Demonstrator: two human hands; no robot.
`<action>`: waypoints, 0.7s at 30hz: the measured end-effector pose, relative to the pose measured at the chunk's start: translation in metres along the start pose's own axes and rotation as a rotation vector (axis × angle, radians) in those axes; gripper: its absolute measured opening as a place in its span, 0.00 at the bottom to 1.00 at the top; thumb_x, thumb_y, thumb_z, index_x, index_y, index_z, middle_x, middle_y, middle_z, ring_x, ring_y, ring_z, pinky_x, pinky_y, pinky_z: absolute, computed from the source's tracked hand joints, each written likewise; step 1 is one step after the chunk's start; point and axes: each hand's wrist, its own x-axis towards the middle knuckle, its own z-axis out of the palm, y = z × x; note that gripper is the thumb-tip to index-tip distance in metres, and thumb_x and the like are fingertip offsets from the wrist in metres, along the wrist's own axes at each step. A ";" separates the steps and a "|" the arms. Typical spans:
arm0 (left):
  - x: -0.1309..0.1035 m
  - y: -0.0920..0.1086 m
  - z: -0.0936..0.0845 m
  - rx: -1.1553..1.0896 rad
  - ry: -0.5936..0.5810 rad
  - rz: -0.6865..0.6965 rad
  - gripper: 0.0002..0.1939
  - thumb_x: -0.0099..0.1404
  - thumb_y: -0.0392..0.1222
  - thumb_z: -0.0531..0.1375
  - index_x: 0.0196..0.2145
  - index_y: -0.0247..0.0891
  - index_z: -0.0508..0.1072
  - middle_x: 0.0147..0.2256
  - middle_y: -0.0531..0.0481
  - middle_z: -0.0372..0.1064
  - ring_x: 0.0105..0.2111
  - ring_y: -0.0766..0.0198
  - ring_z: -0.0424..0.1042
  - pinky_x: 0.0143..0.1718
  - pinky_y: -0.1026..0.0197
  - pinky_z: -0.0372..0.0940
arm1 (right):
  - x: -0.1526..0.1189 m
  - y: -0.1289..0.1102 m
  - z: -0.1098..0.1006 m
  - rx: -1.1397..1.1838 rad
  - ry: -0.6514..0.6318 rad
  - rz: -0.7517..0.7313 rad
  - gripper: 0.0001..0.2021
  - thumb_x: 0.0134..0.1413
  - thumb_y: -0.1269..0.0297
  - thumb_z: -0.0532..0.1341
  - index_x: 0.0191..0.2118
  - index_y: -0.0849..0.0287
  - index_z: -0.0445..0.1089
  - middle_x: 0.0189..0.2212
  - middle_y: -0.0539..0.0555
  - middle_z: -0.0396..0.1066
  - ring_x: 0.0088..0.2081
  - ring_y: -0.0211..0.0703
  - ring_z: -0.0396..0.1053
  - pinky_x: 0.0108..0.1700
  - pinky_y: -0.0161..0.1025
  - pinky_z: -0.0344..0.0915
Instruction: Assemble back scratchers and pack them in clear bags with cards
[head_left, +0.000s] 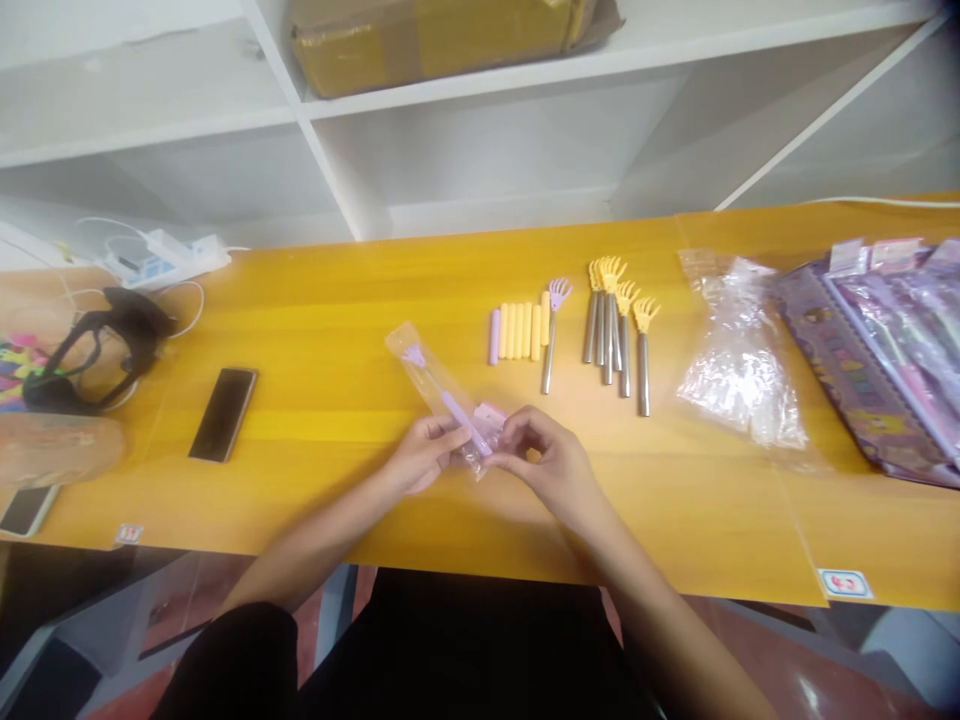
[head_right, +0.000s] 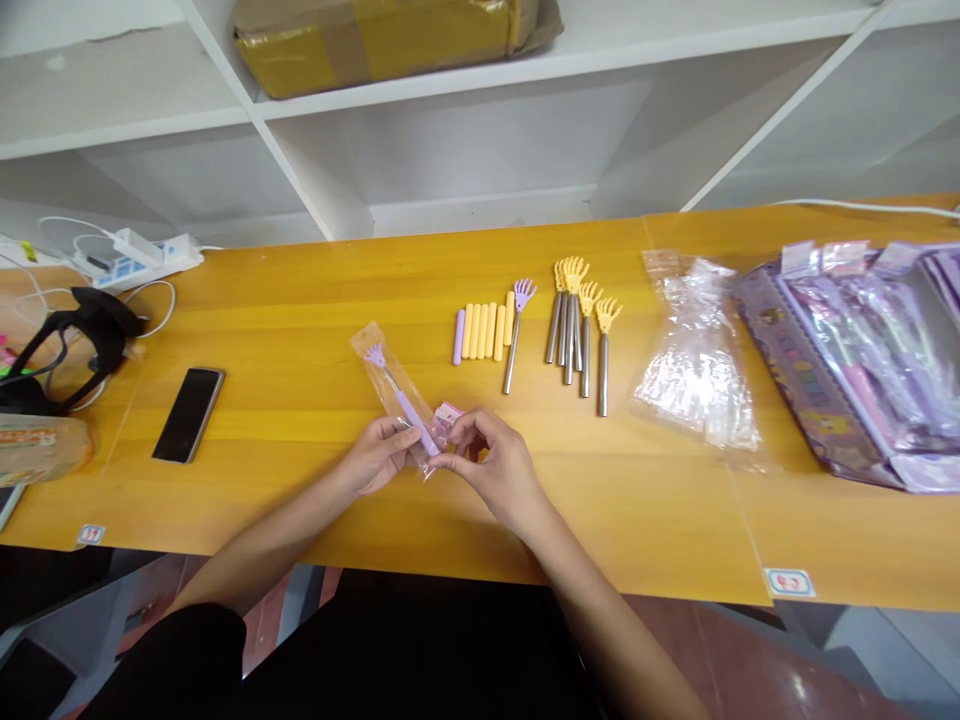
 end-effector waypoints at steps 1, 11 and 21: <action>0.000 0.001 0.000 -0.007 0.000 -0.003 0.24 0.58 0.53 0.79 0.41 0.29 0.85 0.40 0.37 0.84 0.36 0.58 0.83 0.41 0.58 0.77 | 0.000 0.001 0.001 -0.006 -0.002 -0.020 0.25 0.52 0.41 0.77 0.36 0.56 0.71 0.32 0.50 0.73 0.32 0.40 0.72 0.36 0.39 0.69; 0.000 0.010 0.001 0.012 0.012 -0.005 0.24 0.57 0.52 0.80 0.40 0.28 0.85 0.39 0.37 0.84 0.36 0.58 0.83 0.42 0.58 0.76 | -0.002 0.006 -0.001 -0.122 -0.039 -0.167 0.17 0.60 0.48 0.75 0.43 0.54 0.76 0.39 0.53 0.73 0.34 0.41 0.72 0.39 0.41 0.72; 0.003 0.011 -0.001 -0.019 -0.049 -0.056 0.21 0.59 0.51 0.78 0.39 0.30 0.84 0.38 0.38 0.84 0.37 0.56 0.83 0.41 0.57 0.78 | -0.006 0.004 -0.014 -0.103 -0.251 -0.197 0.08 0.67 0.58 0.71 0.47 0.53 0.80 0.42 0.54 0.72 0.37 0.40 0.72 0.42 0.41 0.73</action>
